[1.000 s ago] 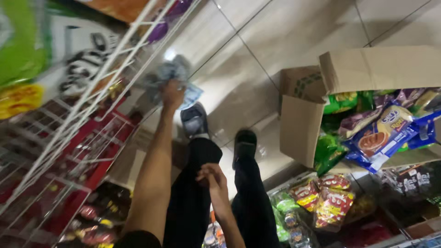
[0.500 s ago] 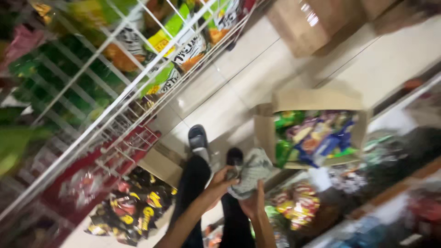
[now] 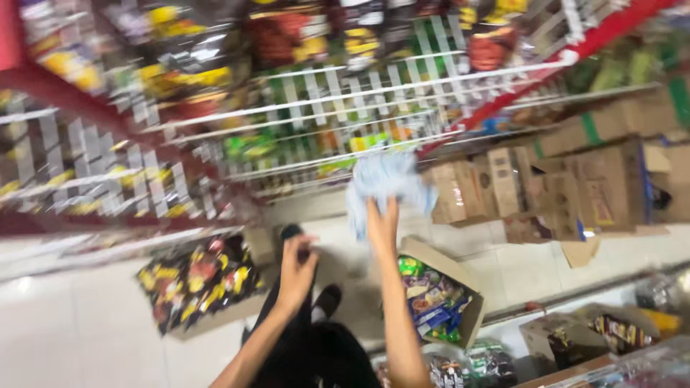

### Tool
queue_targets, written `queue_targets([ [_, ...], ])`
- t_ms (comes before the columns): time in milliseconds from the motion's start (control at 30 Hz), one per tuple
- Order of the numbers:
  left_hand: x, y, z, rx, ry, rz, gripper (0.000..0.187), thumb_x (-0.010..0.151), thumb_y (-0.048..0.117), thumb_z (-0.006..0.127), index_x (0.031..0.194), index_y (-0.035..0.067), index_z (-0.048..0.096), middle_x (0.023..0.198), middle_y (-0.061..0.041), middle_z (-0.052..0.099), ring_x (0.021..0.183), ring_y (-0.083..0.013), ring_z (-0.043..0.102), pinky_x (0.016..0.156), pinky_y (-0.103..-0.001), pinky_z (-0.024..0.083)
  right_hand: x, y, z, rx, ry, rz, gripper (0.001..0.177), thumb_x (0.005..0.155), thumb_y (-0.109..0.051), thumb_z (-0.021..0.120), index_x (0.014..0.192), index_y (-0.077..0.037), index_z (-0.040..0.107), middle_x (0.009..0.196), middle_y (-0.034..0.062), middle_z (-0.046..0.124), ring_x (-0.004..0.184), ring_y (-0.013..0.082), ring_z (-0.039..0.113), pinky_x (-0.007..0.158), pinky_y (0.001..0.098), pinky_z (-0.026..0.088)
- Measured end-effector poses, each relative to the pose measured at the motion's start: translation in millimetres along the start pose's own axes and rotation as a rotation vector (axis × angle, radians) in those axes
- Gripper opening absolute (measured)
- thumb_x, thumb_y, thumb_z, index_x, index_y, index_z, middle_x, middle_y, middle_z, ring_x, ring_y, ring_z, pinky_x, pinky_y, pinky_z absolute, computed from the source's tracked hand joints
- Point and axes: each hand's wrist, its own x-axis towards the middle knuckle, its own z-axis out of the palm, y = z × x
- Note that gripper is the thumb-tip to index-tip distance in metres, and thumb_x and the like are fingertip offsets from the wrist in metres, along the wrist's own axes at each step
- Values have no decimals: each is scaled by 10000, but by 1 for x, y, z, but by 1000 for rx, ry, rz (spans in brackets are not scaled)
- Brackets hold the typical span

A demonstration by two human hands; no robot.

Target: The person wipes wire shelves with a cloth and organizes snack packages including rolls and potato chips.

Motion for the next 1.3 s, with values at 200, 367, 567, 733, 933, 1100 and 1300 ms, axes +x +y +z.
queue_targets([
  [200, 50, 11, -77, -184, 378, -59, 549, 947, 104, 638, 1465, 71, 459, 1449, -119, 522, 1321, -228, 499, 1106, -341, 373, 111, -26, 213, -979, -670, -537, 277, 937, -262, 622, 1092, -48, 704, 1234, 176, 689, 1248, 345, 600, 1104, 481, 446],
  [367, 93, 13, -131, -257, 302, -372, 779, 933, 260, 586, 1632, 139, 264, 1456, -212, 518, 1310, -298, 525, 1111, -370, 415, 91, -13, 274, -1111, -1094, -429, 444, 955, -271, 497, 1315, -62, 650, 1364, 199, 630, 1295, 325, 568, 1142, 600, 270],
  [567, 141, -7, -149, -154, 231, -188, 792, 1015, 363, 545, 1655, 107, 155, 1715, -156, 230, 1564, -247, 254, 1247, -338, 219, 114, -47, 285, -747, -1328, -244, 638, 979, -556, 521, 1452, -130, 562, 1495, 89, 594, 1330, 238, 586, 1177, 378, 438],
  [733, 146, 20, -138, -199, 247, -193, 875, 956, 377, 580, 1647, 126, 106, 1702, -131, 248, 1555, -269, 264, 1232, -344, 213, 97, -32, 294, -505, -1348, -211, 555, 1012, -425, 535, 1425, -56, 572, 1455, 175, 581, 1305, 277, 553, 1107, 427, 439],
  [933, 139, 47, -138, 108, 222, -652, 877, 928, 436, 544, 1685, 294, 123, 1661, -90, 348, 1422, -313, 456, 1156, -361, 381, 71, -36, 337, -990, -1384, -918, 370, 947, -213, 578, 1234, -8, 688, 1110, 231, 744, 1020, 304, 716, 878, 424, 587],
  [1100, 136, 1, -141, -398, 246, -174, 761, 1022, 222, 579, 1632, 54, 157, 1639, -168, 373, 1418, -274, 490, 1167, -318, 363, 74, -46, 329, -718, -1339, -47, 408, 979, -335, 630, 1078, 51, 721, 929, 244, 731, 781, 294, 649, 719, 437, 504],
  [1300, 142, -23, -158, -517, 260, -209, 732, 1022, 158, 532, 1712, 99, 296, 1321, -191, 603, 1146, -214, 521, 1025, -310, 428, 64, -51, 280, -615, -1161, 44, 532, 948, -382, 701, 1338, -30, 611, 1113, 235, 694, 981, 303, 641, 856, 381, 482],
])
